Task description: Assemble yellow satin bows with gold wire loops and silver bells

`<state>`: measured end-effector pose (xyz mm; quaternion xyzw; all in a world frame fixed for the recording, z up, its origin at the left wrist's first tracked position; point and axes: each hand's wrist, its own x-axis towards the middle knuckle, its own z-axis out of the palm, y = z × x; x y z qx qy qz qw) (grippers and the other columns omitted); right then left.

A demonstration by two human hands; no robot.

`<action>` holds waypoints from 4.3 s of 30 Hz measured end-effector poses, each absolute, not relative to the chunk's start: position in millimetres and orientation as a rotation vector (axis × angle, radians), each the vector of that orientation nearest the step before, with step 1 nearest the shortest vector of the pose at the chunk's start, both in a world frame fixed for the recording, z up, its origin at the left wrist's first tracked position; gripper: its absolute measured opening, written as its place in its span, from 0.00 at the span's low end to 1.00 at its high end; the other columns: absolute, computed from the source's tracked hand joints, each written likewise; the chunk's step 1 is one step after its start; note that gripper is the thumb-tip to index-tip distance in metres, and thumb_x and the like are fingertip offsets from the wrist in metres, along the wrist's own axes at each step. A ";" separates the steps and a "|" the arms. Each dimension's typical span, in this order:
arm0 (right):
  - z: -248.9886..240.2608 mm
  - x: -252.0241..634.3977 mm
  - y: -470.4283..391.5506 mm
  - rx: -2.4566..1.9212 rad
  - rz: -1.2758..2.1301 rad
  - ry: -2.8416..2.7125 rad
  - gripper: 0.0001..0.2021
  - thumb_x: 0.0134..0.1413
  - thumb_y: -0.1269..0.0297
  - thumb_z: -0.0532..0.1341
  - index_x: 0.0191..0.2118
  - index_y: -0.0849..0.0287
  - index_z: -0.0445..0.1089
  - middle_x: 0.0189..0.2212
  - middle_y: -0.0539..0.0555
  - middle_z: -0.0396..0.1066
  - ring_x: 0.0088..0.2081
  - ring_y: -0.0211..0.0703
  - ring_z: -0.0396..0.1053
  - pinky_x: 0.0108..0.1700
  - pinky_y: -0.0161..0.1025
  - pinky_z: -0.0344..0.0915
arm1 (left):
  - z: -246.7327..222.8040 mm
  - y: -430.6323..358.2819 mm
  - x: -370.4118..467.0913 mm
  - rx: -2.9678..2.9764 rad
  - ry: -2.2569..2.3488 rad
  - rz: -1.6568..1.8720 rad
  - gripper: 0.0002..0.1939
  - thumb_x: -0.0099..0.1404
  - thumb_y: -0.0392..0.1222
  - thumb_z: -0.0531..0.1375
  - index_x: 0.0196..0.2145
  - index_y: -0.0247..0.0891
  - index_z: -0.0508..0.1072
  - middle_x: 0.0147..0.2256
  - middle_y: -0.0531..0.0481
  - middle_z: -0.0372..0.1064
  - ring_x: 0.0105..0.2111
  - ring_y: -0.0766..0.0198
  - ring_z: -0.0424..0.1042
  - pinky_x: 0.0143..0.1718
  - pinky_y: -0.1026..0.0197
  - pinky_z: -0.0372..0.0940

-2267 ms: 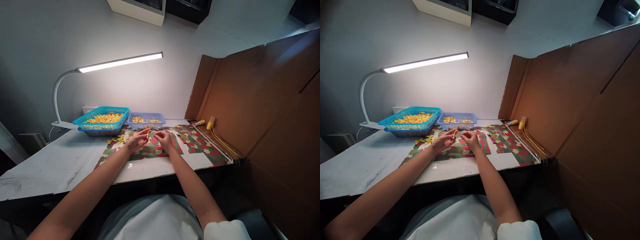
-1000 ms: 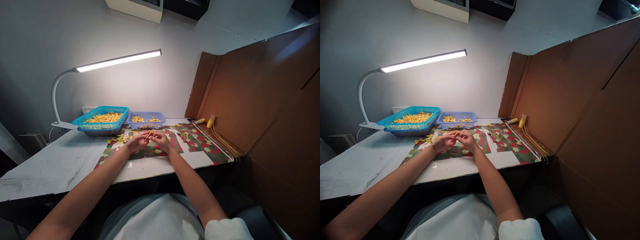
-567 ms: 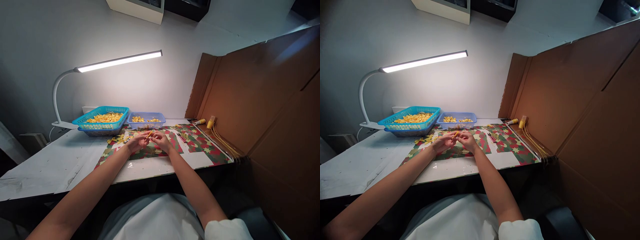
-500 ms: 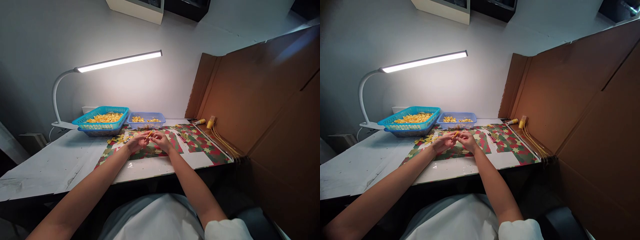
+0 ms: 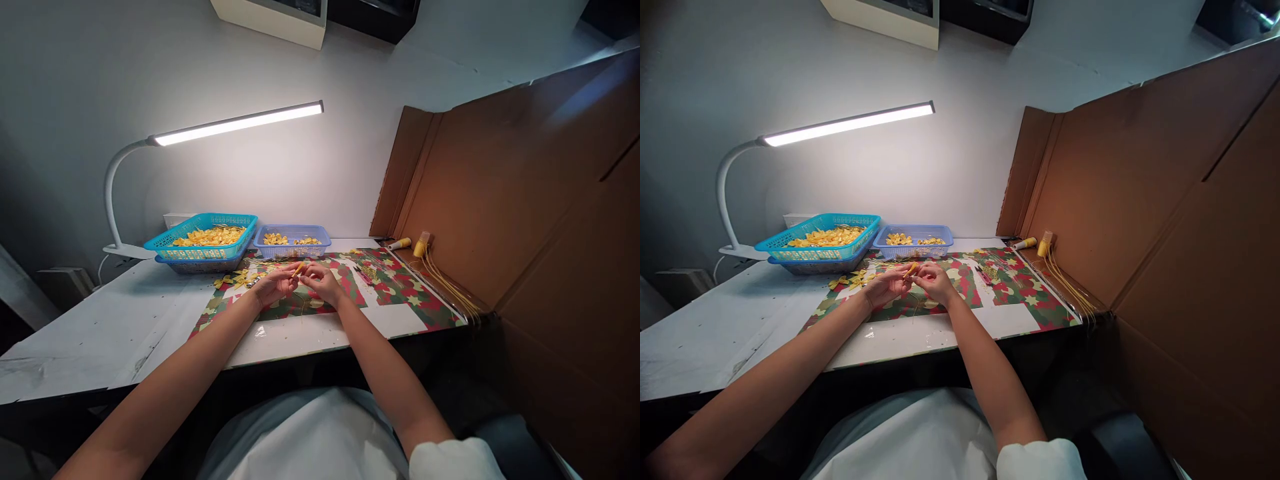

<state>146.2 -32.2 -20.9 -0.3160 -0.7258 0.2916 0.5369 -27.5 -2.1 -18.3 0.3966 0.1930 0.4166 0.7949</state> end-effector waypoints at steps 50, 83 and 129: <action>-31.6 148.7 -25.6 -0.902 0.237 -1.809 0.11 0.56 0.64 0.64 0.24 0.56 0.70 0.26 0.51 0.71 0.33 0.43 0.67 0.38 0.40 0.63 | -22.8 2.8 -23.9 0.977 0.524 0.934 0.14 0.52 0.23 0.65 0.36 0.32 0.78 0.30 0.49 0.75 0.25 0.72 0.71 0.27 0.72 0.69; -31.4 146.1 -27.3 -1.221 -0.031 -1.835 0.06 0.54 0.74 0.62 0.29 0.55 0.72 0.32 0.52 0.72 0.40 0.47 0.65 0.44 0.43 0.60 | -31.4 -6.0 -14.2 1.719 0.757 1.193 0.21 0.50 0.43 0.70 0.42 0.33 0.80 0.17 0.57 0.66 0.17 0.71 0.57 0.18 0.67 0.52; -35.6 145.5 -21.5 -1.057 0.260 -1.549 0.03 0.47 0.68 0.70 0.29 0.53 0.78 0.30 0.51 0.69 0.38 0.46 0.67 0.42 0.42 0.64 | -27.0 -9.1 -12.9 1.812 0.833 1.379 0.17 0.51 0.41 0.68 0.41 0.38 0.80 0.34 0.47 0.77 0.23 0.68 0.65 0.23 0.66 0.62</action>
